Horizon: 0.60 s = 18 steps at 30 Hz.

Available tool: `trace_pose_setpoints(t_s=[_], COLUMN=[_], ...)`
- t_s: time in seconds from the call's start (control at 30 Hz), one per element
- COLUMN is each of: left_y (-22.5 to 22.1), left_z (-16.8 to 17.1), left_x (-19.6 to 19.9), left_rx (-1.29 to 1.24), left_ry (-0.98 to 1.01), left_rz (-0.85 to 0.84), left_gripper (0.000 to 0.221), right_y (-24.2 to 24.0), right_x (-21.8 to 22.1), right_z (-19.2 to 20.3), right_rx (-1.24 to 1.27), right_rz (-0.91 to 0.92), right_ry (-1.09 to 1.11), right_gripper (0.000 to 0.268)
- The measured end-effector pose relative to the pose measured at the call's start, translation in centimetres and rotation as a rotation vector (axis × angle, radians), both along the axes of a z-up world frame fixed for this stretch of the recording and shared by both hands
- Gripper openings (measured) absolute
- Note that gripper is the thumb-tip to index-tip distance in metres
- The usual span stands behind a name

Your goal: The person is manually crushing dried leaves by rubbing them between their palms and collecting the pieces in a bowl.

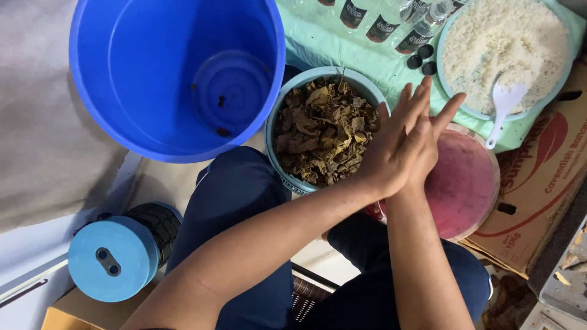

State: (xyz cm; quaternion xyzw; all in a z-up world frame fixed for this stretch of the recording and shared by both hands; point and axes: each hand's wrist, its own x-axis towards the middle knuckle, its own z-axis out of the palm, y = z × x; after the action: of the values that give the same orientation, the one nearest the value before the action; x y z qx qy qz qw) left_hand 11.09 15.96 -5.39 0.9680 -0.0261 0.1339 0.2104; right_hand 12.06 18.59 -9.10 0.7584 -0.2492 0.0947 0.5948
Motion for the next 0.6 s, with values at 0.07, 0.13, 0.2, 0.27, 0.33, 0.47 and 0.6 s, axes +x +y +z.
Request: trace_pose_setpoints(t_s=[0.07, 0.13, 0.2, 0.27, 0.33, 0.47, 0.6], left_y=[-0.3, -0.1, 2.3, 6.6, 7.1, 8.5, 8.5], left_z=[-0.9, -3.3, -2.7, 1.1, 2.0, 2.7, 0.2], left_x=[0.1, 0.2, 0.4, 0.7, 1.4, 3.2, 3.6], left_rx=[0.456, 0.063, -0.329, -1.134, -1.149, -1.254, -1.318], left_ry=[-0.130, -0.161, -0.187, 0.219, 0.224, 0.313, 0.409], left_rz=[-0.037, -0.144, -0.245, -0.571, -0.529, -0.350, -0.259], left_gripper=[0.048, 0.048, 0.050, 0.057, 0.056, 0.058, 0.060], right_y=[0.6, 0.5, 0.7, 0.7, 0.7, 0.4, 0.1], right_x=[-0.7, -0.3, -0.4, -0.4, -0.5, -0.8, -0.9], right_z=[-0.4, -0.4, -0.6, -0.6, -0.6, -0.5, -0.9], right_rx=[0.103, 0.204, 0.309, 0.414, 0.517, 0.722, 0.934], right_rz=[0.035, 0.074, 0.113, 0.150, 0.181, 0.245, 0.306], right_ry=[-0.026, -0.054, -0.075, -0.097, -0.119, -0.165, -0.227], right_gripper=[0.051, 0.048, 0.045, 0.042, 0.039, 0.034, 0.029])
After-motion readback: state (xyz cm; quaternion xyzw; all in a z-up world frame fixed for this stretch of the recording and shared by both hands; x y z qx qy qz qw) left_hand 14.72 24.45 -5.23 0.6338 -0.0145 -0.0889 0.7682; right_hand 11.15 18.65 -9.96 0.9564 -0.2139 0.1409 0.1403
